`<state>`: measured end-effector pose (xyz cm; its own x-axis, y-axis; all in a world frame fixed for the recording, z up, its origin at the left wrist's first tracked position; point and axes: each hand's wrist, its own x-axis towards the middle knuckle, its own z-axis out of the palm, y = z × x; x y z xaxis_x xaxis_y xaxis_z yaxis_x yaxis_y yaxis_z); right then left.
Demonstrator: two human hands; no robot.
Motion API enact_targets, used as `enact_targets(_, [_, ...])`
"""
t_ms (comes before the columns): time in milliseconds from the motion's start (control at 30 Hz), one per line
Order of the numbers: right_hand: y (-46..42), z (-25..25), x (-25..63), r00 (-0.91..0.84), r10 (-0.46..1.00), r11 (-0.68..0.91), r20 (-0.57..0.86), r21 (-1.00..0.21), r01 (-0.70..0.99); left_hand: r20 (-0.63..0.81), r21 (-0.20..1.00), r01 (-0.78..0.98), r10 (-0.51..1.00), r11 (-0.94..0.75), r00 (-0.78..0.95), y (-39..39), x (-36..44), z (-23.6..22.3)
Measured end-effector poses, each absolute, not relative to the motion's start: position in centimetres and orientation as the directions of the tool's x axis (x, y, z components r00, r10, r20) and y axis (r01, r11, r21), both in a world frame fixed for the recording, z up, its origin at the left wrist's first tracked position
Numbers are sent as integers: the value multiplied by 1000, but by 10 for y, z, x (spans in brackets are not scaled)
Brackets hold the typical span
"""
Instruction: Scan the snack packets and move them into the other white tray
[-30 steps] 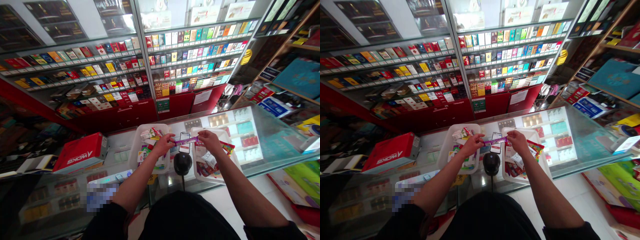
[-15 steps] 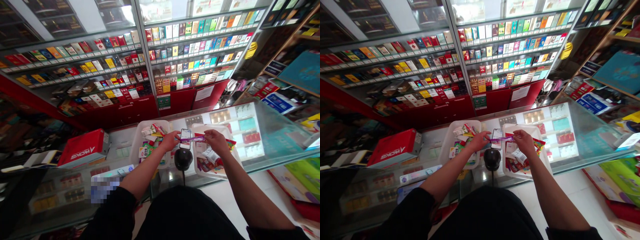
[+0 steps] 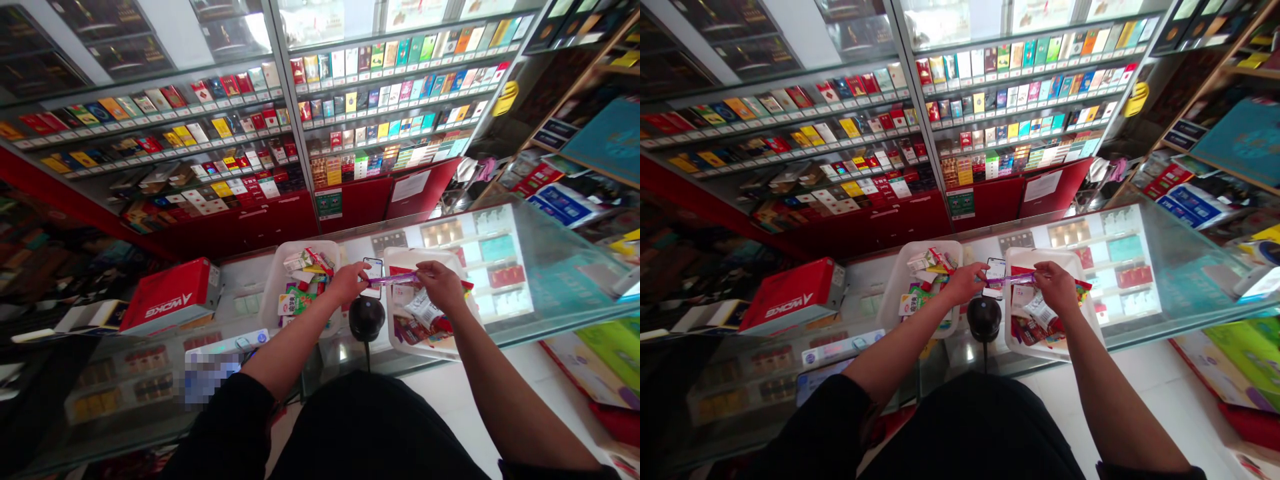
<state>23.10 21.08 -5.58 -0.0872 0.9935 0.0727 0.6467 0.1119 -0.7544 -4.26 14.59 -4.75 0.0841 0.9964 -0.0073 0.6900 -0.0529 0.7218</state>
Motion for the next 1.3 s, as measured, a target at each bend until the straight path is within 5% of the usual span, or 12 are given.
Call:
enact_targets(367, [243,-68,253,-49,994,102,101,-632,768,5,638,750,975,-173,220,140,21,-18])
enact_targets(633, [257,-68,254,-49,993,104,108,-589,802,-9,721,670,964,-177,264,137,39,-16])
enact_targets(900, [243,-58,208,-205,964,266,170,-587,765,13,771,635,999,-36,41,131,6,-19])
enact_targets(1300, [226,-30,88,-542,834,488,97,-587,646,-100,900,332,876,282,-472,109,-87,-58])
